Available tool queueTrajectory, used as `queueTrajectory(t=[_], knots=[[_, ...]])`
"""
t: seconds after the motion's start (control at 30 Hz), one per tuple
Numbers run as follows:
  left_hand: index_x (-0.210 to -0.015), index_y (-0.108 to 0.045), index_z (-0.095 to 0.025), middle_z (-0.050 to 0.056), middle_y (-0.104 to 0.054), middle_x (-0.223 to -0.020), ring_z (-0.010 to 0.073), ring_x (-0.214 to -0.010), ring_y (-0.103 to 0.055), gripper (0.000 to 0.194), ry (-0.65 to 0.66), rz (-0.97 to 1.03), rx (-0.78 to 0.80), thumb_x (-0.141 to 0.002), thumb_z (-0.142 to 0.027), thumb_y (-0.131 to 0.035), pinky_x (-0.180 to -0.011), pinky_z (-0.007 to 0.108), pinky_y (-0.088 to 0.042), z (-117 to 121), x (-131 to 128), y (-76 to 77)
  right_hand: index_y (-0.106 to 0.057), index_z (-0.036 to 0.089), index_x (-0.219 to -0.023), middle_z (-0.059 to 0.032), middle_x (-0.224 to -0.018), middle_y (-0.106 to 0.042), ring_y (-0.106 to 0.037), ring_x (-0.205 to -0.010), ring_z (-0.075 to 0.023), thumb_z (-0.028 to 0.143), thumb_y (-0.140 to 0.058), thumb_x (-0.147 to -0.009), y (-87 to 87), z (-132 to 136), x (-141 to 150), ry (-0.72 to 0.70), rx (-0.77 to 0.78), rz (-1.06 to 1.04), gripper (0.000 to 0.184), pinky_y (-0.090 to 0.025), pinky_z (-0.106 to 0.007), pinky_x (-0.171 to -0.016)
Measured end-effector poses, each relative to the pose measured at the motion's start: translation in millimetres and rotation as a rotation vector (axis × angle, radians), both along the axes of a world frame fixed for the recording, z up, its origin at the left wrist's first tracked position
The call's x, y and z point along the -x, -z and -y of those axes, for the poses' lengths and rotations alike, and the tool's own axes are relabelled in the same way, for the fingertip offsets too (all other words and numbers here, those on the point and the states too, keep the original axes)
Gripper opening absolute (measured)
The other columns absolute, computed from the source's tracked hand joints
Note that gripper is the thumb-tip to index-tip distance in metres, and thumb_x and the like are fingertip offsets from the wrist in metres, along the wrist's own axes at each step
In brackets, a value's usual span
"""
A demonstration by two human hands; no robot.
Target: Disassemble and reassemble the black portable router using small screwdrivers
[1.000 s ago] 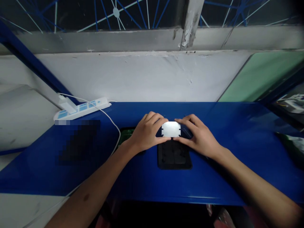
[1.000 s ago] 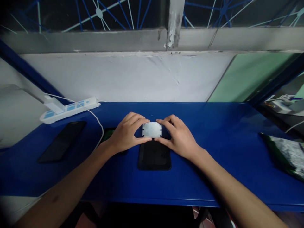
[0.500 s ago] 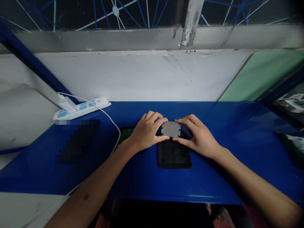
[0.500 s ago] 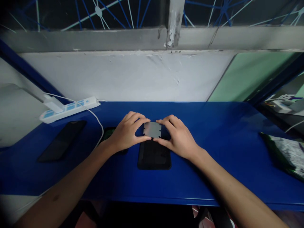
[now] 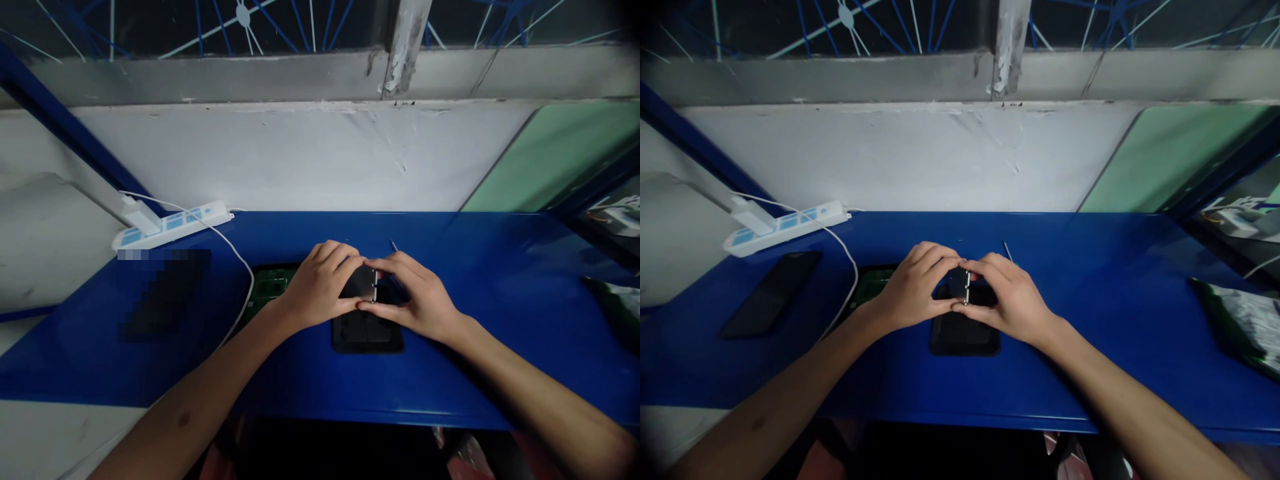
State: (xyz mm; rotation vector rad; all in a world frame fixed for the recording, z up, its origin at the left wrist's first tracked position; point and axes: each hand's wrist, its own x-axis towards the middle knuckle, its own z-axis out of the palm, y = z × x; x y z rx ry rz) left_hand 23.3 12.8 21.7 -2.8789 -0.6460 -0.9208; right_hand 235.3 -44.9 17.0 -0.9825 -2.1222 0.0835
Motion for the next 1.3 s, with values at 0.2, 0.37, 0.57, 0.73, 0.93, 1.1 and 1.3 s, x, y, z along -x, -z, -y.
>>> queueTrajectory(t=[0.2, 0.37, 0.57, 0.73, 0.93, 1.1, 1.3], knots=[[-0.109, -0.059, -0.021, 0.008, -0.062, -0.108, 0.0278, -0.099, -0.054, 0.044, -0.039, 0.081, 0.102, -0.080, -0.048, -0.078, -0.085, 0.043, -0.050, -1, 1, -2.4, -0.039, 0.024, -0.145, -0.0091, -0.104, -0.064, -0.064, -0.094, -0.0263, 0.054, -0.073, -0.082, -0.2, -2, -3, -0.003, 0.089, 0.014, 0.078, -0.056, -0.047, -0.084], [-0.113, -0.059, -0.024, 0.006, -0.061, -0.108, 0.0266, -0.099, -0.055, 0.053, -0.066, 0.225, 0.213, -0.074, -0.050, -0.083, -0.085, 0.044, -0.050, -1, 2, -7.1, -0.040, 0.019, -0.144, -0.0128, -0.110, -0.060, -0.061, -0.100, -0.0290, 0.060, -0.072, -0.079, 1.4, -6, -4, 0.014, 0.189, 0.063, 0.084, -0.056, -0.047, -0.084], [-0.118, -0.056, -0.027, 0.008, -0.059, -0.115, 0.0280, -0.107, -0.055, 0.060, 0.082, 0.262, 0.305, -0.072, -0.054, -0.084, -0.092, 0.047, -0.048, 9, -3, -5.7, -0.052, 0.019, -0.124, -0.0123, -0.107, -0.060, -0.061, -0.092, -0.0259, 0.061, -0.061, -0.087, 2.7, -5, 0, -0.042, 0.180, 0.034, 0.057, -0.056, -0.043, -0.078], [-0.121, -0.055, -0.029, 0.007, -0.058, -0.119, 0.0286, -0.110, -0.055, 0.065, 0.091, 0.241, 0.308, -0.069, -0.049, -0.088, -0.095, 0.048, -0.047, 9, -3, -6.8, -0.054, 0.022, -0.120, -0.0107, -0.104, -0.061, -0.061, -0.089, -0.0251, 0.059, -0.062, -0.087, 1.6, -5, -2, -0.026, 0.116, 0.022, 0.050, -0.056, -0.042, -0.075], [-0.121, -0.053, -0.026, 0.008, -0.057, -0.119, 0.0284, -0.112, -0.054, 0.064, 0.056, 0.208, 0.209, -0.071, -0.047, -0.087, -0.097, 0.048, -0.047, -4, 6, -11.5, -0.054, 0.022, -0.123, -0.0123, -0.109, -0.061, -0.062, -0.100, -0.0284, 0.052, -0.067, -0.086, 0.1, -8, -7, 0.056, 0.105, 0.043, 0.050, -0.057, -0.046, -0.084], [-0.117, -0.054, -0.023, 0.009, -0.057, -0.120, 0.0280, -0.109, -0.053, 0.055, 0.007, 0.124, 0.086, -0.078, -0.049, -0.081, -0.094, 0.046, -0.048, -11, 11, -11.4, -0.054, 0.021, -0.126, -0.0116, -0.111, -0.060, -0.063, -0.102, -0.0278, 0.051, -0.069, -0.085, 1.4, -11, -10, 0.088, 0.116, 0.055, 0.053, -0.057, -0.047, -0.087], [-0.116, -0.053, -0.022, 0.011, -0.057, -0.124, 0.0302, -0.112, -0.052, 0.050, -0.037, 0.034, 0.027, -0.077, -0.039, -0.080, -0.095, 0.048, -0.048, -15, 15, -9.4, -0.054, 0.024, -0.132, -0.0099, -0.109, -0.059, -0.062, -0.101, -0.0268, 0.049, -0.069, -0.086, 2.4, -15, -15, 0.125, 0.111, 0.075, 0.054, -0.057, -0.047, -0.086]])
